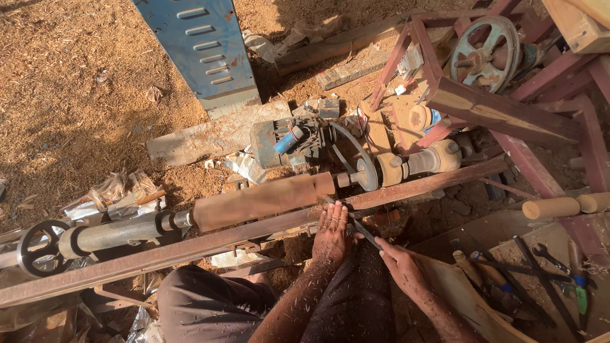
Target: The person shapes a spinning piece of wood on a lathe using a chisel.
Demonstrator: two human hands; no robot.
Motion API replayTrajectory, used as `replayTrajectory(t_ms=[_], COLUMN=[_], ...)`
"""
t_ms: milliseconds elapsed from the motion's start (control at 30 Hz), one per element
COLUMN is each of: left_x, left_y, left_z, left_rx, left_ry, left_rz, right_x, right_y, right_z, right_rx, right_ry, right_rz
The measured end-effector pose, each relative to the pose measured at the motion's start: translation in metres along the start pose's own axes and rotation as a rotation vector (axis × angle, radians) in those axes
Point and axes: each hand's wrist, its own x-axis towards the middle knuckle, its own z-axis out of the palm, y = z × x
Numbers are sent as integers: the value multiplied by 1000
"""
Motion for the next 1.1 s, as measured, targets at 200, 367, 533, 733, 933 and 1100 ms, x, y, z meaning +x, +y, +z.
replayTrajectory(t_ms=[200, 367, 533, 733, 933, 1100], left_x=[2, 7, 12, 14, 15, 16], left_y=[0, 6, 13, 16, 16, 19], left_z=[8, 9, 5, 12, 20, 20], left_rx=[203, -28, 26, 7, 19, 30], left_ry=[-110, -87, -44, -41, -17, -12], left_rz=[29, -25, -10, -20, -11, -8], right_x=[4, 6, 5, -2, 2, 2], right_y=[7, 12, 11, -6, 2, 13], right_z=[-5, -11, -17, -26, -29, -28], right_rx=[-87, -61, -31, -106, -109, -82], right_ry=[70, 60, 101, 58, 57, 63], right_rz=[-81, -69, -265, -94, -82, -132])
